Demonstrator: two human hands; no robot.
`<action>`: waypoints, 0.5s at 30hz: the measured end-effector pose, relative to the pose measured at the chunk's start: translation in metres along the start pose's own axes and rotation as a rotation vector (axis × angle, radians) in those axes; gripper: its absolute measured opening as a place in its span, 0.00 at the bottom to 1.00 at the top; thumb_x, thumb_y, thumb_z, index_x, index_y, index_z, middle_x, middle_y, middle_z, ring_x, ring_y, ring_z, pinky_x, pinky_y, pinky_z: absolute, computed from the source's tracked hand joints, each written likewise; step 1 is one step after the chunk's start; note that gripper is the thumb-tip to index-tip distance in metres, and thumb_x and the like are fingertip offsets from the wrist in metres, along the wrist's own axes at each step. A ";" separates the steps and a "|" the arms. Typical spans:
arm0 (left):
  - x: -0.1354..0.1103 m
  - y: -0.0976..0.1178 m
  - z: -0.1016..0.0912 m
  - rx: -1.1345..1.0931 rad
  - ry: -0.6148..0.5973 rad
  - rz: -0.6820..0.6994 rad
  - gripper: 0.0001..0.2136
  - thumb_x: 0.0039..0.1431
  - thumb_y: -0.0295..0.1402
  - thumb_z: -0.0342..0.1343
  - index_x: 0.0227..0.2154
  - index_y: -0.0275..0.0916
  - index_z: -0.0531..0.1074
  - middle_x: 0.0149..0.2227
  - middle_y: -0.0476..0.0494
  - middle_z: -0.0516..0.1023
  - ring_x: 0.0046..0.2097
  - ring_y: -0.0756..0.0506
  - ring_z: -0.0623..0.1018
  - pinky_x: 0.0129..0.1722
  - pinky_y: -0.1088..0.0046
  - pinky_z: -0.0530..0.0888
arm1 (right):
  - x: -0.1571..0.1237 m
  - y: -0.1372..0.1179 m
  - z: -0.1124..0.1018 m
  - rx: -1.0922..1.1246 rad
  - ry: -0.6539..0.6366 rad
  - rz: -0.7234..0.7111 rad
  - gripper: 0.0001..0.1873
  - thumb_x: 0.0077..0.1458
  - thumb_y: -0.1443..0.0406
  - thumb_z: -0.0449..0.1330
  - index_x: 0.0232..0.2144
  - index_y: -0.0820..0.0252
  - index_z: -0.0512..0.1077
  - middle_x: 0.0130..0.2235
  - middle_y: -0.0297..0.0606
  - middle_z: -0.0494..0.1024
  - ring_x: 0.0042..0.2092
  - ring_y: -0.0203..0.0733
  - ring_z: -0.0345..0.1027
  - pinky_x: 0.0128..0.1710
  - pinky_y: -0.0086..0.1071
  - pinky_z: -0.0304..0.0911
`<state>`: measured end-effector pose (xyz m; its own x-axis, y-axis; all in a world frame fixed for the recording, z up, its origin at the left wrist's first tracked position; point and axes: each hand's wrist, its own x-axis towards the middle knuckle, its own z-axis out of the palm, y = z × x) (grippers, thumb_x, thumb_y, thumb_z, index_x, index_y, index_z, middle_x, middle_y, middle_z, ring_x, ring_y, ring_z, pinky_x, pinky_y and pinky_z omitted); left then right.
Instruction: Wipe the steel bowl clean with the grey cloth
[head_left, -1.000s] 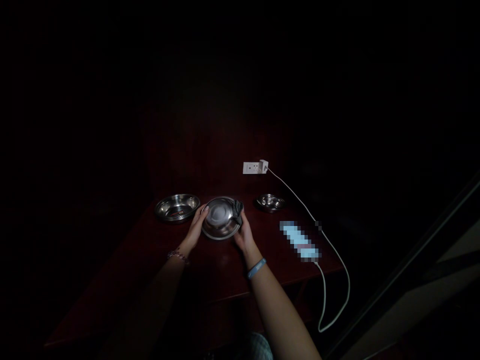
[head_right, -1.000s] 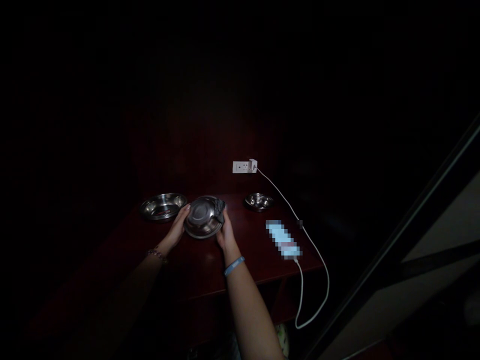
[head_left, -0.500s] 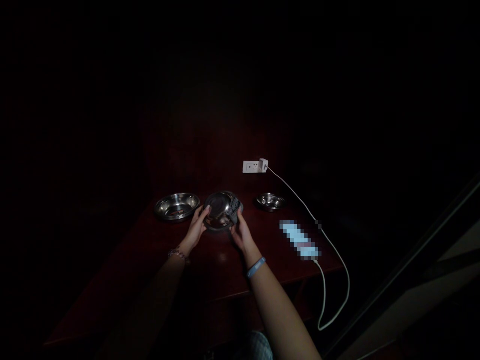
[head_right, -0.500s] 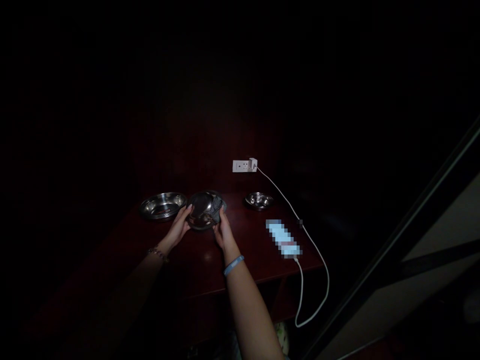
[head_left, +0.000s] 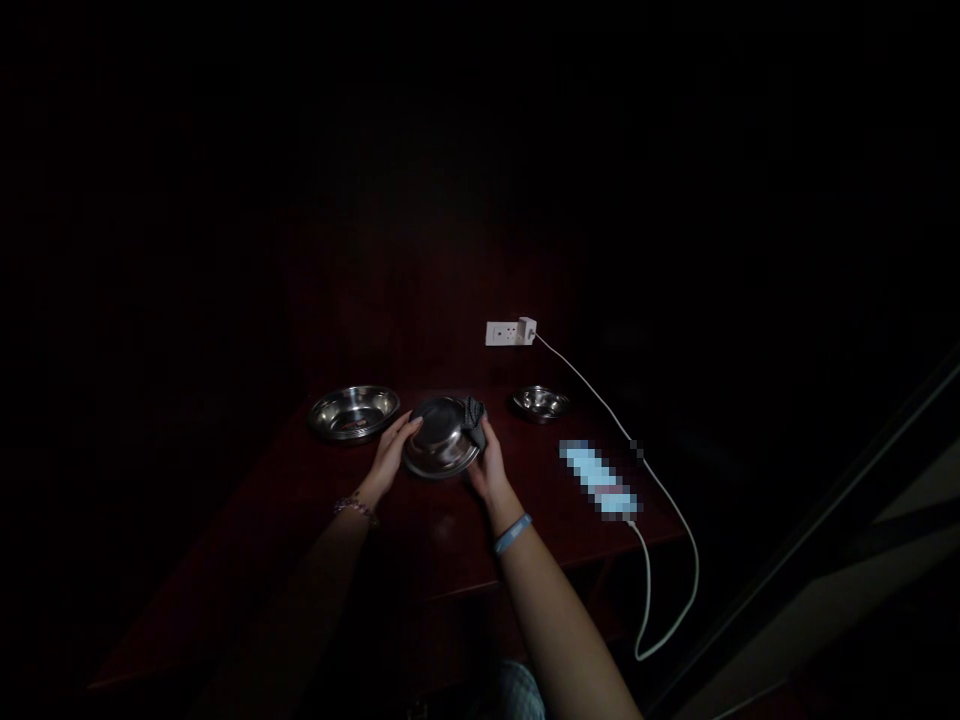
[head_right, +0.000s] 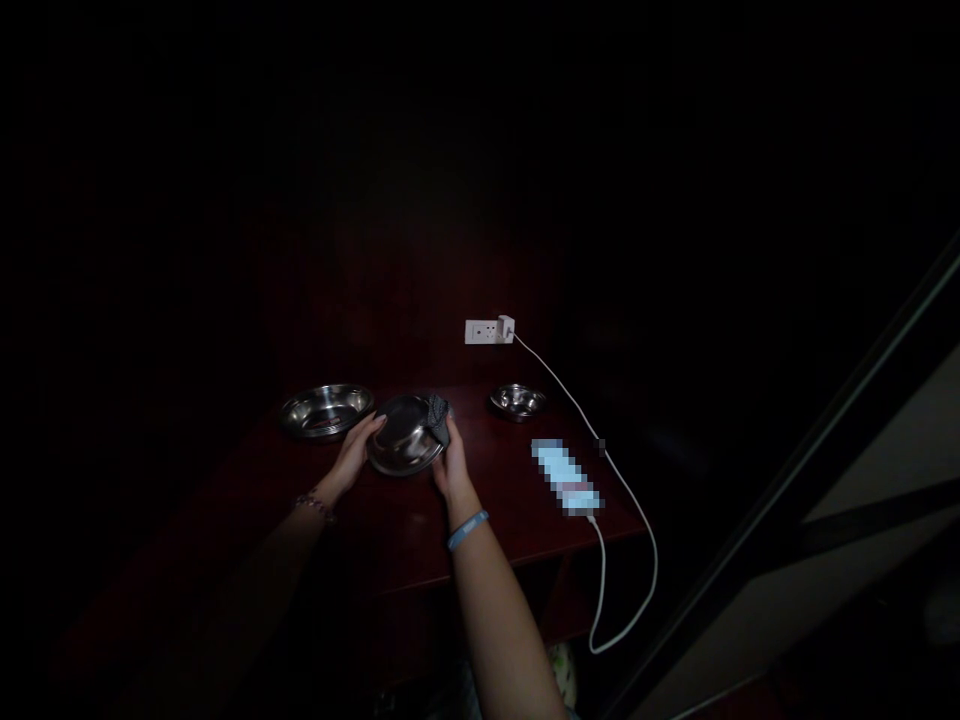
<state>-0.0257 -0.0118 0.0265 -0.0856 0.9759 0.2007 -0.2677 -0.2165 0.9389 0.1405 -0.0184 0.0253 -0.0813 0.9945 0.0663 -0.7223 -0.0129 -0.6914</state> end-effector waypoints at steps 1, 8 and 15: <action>0.000 0.001 0.000 -0.003 -0.019 0.006 0.21 0.50 0.45 0.65 0.44 0.38 0.80 0.48 0.38 0.85 0.55 0.36 0.81 0.56 0.61 0.76 | 0.000 0.000 0.000 0.003 0.002 0.001 0.17 0.61 0.51 0.60 0.40 0.56 0.78 0.42 0.39 0.87 0.53 0.48 0.79 0.57 0.44 0.74; -0.001 0.001 -0.003 0.028 -0.074 -0.003 0.22 0.47 0.46 0.66 0.43 0.39 0.81 0.46 0.38 0.85 0.52 0.34 0.82 0.57 0.56 0.74 | -0.003 -0.005 0.004 0.026 -0.019 0.050 0.17 0.62 0.52 0.58 0.36 0.57 0.78 0.39 0.39 0.87 0.54 0.50 0.79 0.57 0.46 0.73; 0.000 0.000 -0.006 0.026 -0.158 0.006 0.23 0.48 0.45 0.65 0.45 0.37 0.81 0.50 0.34 0.84 0.56 0.34 0.79 0.60 0.59 0.72 | -0.008 -0.010 0.006 0.058 -0.028 0.120 0.18 0.63 0.52 0.56 0.32 0.57 0.77 0.38 0.41 0.86 0.54 0.52 0.79 0.58 0.48 0.73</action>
<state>-0.0318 -0.0120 0.0252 0.0654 0.9672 0.2455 -0.2428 -0.2232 0.9441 0.1442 -0.0263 0.0359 -0.1883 0.9821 0.0061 -0.7447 -0.1388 -0.6528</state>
